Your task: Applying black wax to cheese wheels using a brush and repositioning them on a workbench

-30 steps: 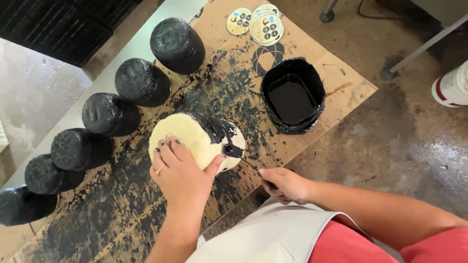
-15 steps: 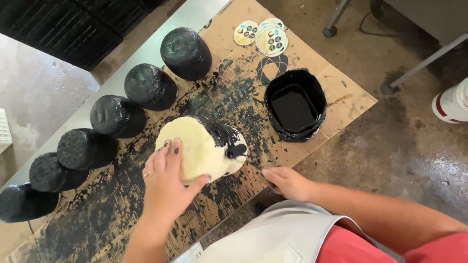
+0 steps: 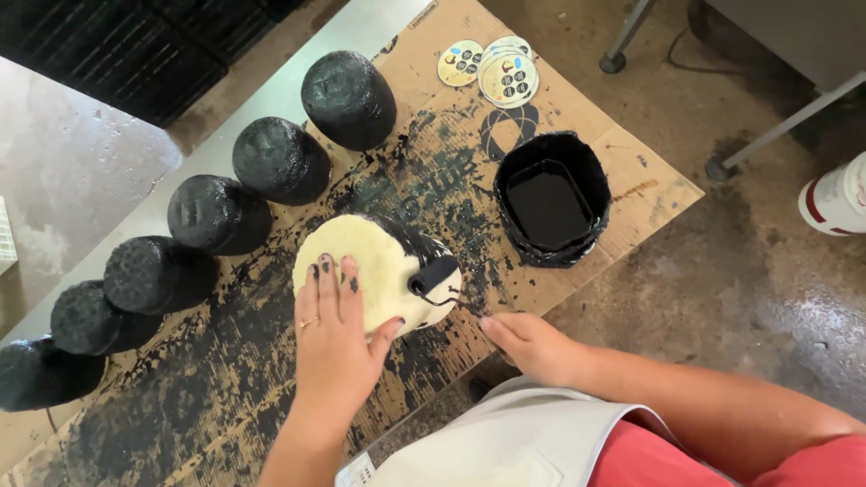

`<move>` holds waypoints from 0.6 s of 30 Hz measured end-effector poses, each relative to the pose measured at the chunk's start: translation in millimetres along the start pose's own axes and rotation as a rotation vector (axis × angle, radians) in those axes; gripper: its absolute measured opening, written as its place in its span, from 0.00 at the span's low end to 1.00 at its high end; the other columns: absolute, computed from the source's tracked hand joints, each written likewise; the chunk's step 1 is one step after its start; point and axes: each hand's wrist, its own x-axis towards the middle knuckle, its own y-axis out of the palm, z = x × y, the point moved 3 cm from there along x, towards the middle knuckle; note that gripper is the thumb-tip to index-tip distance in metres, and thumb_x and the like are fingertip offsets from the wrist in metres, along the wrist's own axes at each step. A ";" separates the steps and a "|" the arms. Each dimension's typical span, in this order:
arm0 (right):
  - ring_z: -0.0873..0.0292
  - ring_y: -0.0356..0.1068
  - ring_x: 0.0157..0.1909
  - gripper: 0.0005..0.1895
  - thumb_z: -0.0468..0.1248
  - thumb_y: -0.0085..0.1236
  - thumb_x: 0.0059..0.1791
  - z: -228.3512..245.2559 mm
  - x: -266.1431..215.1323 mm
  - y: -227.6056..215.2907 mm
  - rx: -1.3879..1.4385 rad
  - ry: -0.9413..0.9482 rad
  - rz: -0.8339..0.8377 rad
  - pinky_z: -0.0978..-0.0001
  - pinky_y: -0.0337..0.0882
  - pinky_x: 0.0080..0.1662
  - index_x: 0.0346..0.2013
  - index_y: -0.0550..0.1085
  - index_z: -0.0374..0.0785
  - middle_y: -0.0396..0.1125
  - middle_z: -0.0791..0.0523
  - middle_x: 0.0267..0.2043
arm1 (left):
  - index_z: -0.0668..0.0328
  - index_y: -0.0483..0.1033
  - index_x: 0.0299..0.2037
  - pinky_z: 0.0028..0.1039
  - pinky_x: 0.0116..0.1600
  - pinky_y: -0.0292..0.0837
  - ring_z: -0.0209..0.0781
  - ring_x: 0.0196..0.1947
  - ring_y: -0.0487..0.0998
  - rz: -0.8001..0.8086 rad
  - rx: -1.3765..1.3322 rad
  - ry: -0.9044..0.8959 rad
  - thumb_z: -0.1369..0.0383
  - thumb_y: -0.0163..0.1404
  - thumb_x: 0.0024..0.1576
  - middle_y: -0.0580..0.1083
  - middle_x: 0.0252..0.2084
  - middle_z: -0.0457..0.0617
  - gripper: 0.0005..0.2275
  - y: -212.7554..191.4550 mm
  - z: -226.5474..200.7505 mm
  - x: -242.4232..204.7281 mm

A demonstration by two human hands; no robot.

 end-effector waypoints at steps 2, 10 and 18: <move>0.64 0.53 0.23 0.25 0.48 0.32 0.63 11.4 -8.0 -5.6 0.113 0.122 0.058 0.72 0.61 0.28 0.23 0.62 0.46 0.56 0.62 0.21 | 0.64 0.40 0.77 0.50 0.75 0.40 0.68 0.74 0.48 -0.087 -0.090 -0.063 0.41 0.35 0.63 0.49 0.75 0.70 0.41 -1.5 -8.8 0.4; 0.59 0.72 0.46 0.22 0.52 0.38 0.57 92.8 1.9 -101.6 -0.130 0.139 -0.118 0.63 0.76 0.50 0.55 0.70 0.43 0.72 0.55 0.45 | 0.70 0.53 0.74 0.53 0.70 0.58 0.68 0.71 0.59 -0.268 0.032 -0.104 0.42 0.41 0.61 0.59 0.72 0.71 0.40 -18.5 -32.3 -1.8; 0.51 0.72 0.41 0.17 0.52 0.50 0.55 32.5 -9.9 -203.5 -0.755 0.353 -0.372 0.61 0.68 0.44 0.44 0.78 0.45 0.75 0.55 0.37 | 0.72 0.54 0.73 0.53 0.72 0.56 0.69 0.72 0.60 -0.304 -0.018 -0.098 0.44 0.48 0.58 0.59 0.72 0.72 0.42 -16.2 -30.7 -3.5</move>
